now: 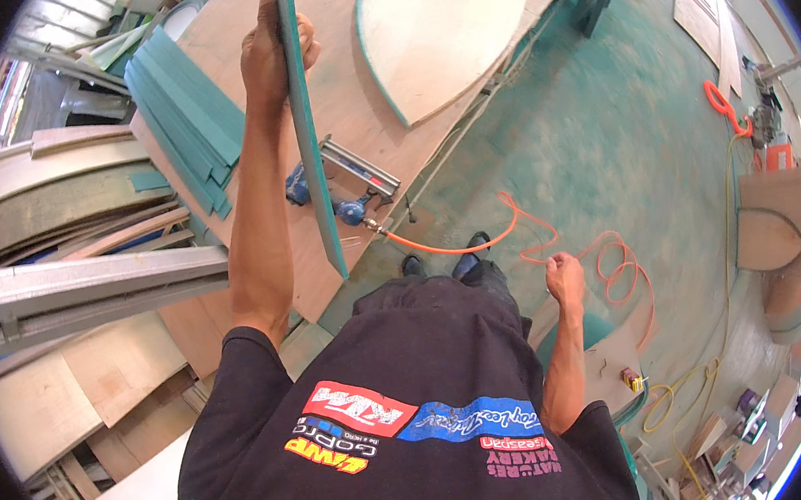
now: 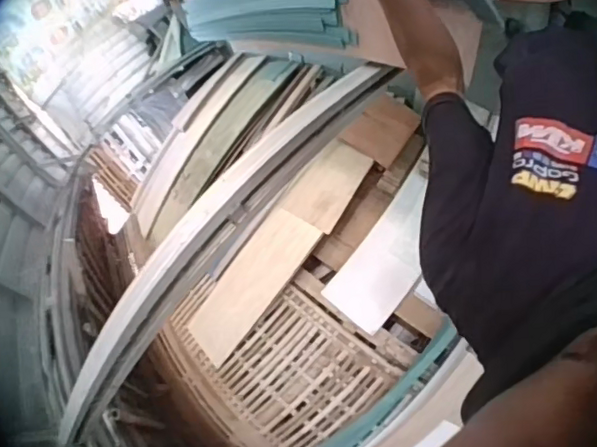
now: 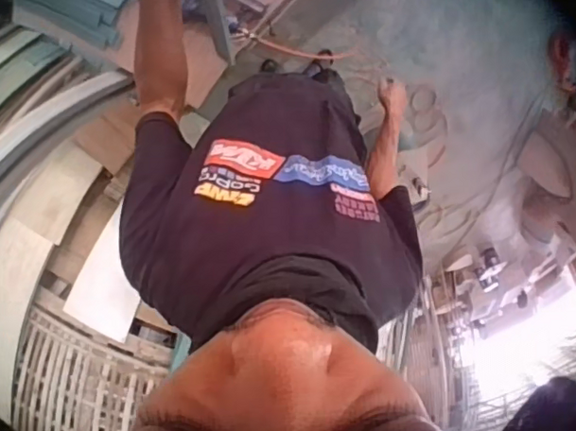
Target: The person uses a pneumatic nail gun to secure thin green trim pieces to the edges of a curved plywood panel, wipes the surface with a cloth, and aligns another trim piece.
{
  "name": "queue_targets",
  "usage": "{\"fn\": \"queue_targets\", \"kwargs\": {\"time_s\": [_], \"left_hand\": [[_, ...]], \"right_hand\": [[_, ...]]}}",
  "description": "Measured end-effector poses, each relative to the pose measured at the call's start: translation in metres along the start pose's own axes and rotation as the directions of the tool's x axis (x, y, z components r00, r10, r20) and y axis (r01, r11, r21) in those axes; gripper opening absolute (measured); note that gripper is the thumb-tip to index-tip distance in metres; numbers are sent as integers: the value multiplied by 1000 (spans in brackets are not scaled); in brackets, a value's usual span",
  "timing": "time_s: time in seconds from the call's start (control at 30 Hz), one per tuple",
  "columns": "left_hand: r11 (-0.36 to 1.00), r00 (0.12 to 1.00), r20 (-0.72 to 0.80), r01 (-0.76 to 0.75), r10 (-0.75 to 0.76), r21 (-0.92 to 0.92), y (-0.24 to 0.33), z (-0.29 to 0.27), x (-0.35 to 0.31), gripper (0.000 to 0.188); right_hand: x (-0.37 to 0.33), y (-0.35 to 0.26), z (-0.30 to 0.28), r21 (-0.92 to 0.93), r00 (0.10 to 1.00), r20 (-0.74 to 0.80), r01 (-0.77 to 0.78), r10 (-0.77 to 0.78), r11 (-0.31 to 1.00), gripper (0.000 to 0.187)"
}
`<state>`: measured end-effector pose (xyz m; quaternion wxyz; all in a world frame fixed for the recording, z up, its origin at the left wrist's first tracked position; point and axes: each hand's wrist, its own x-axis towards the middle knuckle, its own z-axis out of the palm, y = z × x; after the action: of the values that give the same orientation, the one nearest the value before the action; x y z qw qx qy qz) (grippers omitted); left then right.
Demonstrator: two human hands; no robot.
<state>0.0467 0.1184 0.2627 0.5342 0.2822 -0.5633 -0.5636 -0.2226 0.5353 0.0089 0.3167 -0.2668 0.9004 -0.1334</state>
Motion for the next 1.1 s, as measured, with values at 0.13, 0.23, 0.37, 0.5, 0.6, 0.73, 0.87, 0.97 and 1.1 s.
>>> {"fn": "queue_targets", "kwargs": {"time_s": [0.13,0.23,0.37,0.5,0.6,0.73,0.87,0.97,1.1], "left_hand": [[924,994,-27,-84,102,373,-17,29,7,60],[836,981,64,-191,185,514,-19,66,0,58],[622,926,152,-348,346,701,-40,134,-18,49],[560,893,288,-442,345,701,-66,192,-45,29],[477,835,445,-551,324,685,-99,225,-59,19],[349,687,652,-725,320,593,-146,249,-69,9],[283,590,780,-799,205,530,-185,270,-61,6],[294,582,804,-795,124,530,-213,270,-59,7],[401,684,717,-700,138,591,-242,255,-53,10]], "right_hand": [[10,-26,-11,169,960,-170,250,-221,953,31],[10,-88,-59,595,949,-198,315,-245,740,38],[11,-161,-153,854,870,-349,448,-347,265,64],[38,-206,-215,832,753,-461,551,-470,67,75],[75,-222,-228,845,794,-439,524,-420,107,71],[124,-211,-227,788,865,-387,490,-319,373,51],[188,-146,-197,912,929,-321,355,-182,206,44],[212,-128,-170,952,943,-263,288,-204,105,47],[248,-133,-141,954,944,-264,286,-196,88,53]]}}
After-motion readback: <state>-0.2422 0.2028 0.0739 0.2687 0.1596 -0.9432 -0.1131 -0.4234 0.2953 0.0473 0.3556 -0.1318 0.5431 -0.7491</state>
